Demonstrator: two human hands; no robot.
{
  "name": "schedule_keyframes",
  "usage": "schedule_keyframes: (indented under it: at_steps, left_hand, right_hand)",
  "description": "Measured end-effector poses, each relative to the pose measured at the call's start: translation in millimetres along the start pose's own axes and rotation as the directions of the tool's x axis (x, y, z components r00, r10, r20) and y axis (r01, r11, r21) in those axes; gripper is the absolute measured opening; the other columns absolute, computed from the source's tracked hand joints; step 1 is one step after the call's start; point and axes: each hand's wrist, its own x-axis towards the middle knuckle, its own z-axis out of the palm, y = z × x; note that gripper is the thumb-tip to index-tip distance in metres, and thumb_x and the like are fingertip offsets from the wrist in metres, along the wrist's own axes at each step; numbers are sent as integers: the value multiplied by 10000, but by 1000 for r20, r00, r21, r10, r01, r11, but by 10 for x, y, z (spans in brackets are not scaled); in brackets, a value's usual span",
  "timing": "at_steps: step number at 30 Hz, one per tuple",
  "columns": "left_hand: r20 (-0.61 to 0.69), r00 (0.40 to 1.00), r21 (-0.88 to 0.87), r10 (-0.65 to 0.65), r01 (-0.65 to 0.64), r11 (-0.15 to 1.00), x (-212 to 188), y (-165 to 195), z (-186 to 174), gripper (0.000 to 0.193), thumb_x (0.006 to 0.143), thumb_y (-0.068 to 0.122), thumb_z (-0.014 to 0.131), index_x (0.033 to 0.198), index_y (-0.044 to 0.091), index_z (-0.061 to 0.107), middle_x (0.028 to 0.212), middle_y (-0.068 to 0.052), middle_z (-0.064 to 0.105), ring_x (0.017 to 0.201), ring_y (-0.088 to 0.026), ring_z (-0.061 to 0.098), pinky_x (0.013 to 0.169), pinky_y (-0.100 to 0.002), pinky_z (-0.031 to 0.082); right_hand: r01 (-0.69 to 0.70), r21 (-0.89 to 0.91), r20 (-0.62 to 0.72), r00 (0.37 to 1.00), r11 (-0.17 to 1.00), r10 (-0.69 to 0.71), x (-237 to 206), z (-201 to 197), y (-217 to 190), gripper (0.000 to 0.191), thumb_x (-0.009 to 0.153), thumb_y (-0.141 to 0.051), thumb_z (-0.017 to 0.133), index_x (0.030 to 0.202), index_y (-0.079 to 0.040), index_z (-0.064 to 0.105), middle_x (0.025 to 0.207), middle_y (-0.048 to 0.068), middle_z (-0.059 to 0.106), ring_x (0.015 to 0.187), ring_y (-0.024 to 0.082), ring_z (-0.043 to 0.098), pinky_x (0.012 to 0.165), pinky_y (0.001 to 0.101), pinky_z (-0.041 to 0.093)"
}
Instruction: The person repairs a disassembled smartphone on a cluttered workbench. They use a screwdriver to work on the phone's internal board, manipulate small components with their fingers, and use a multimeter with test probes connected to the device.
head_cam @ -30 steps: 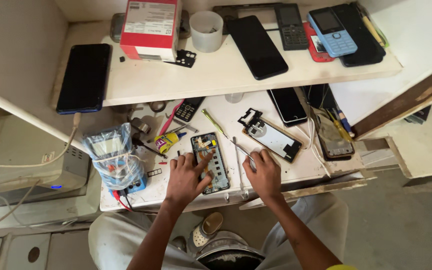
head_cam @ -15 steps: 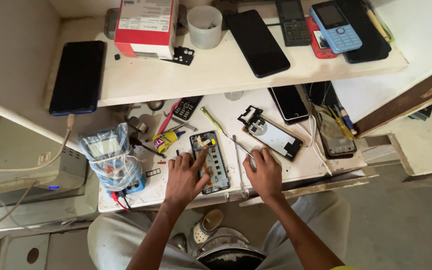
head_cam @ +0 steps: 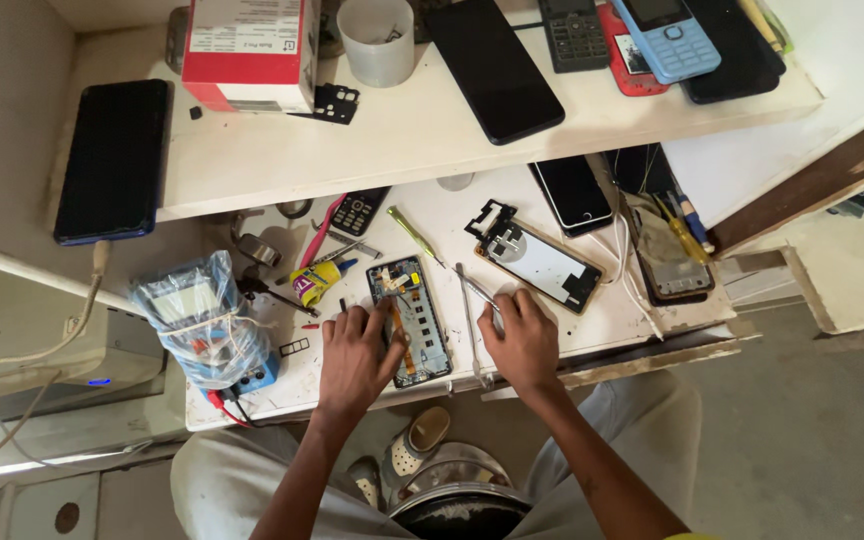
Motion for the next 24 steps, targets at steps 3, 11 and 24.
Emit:
schedule_keyframes:
  at_steps: [3, 11, 24]
  left_hand:
    - [21, 999, -13, -26, 26, 1000, -5, 15, -16, 572, 927, 367, 633, 1403, 58, 562, 994, -153, 576, 974, -314, 541, 891, -458, 390]
    - [15, 1000, -25, -19, 19, 1000, 1, 6, -24, 579, 896, 351, 661, 1377, 42, 571, 1002, -168, 579, 965, -317, 546, 889, -465, 394]
    - [5, 1000, -17, -31, 31, 999, 33, 54, -41, 541, 865, 296, 650, 1346, 61, 580, 997, -161, 585, 955, -334, 548, 881, -471, 400]
  right_hand:
    - [2, 7, 2, 1000, 1000, -2, 4, -1, -9, 113, 871, -137, 727, 868, -61, 643, 802, 116, 559, 667, 335, 620, 579, 450, 510]
    - [-14, 3, -5, 1000, 1000, 14, -14, 4, -6, 110, 866, -132, 733, 885, -54, 658, 811, 118, 562, 674, 333, 622, 580, 450, 515]
    - [-47, 77, -87, 995, 996, 53, 0, -77, -91, 190, 832, -53, 777, 975, -6, 661, 977, 152, 551, 830, 323, 605, 681, 434, 510]
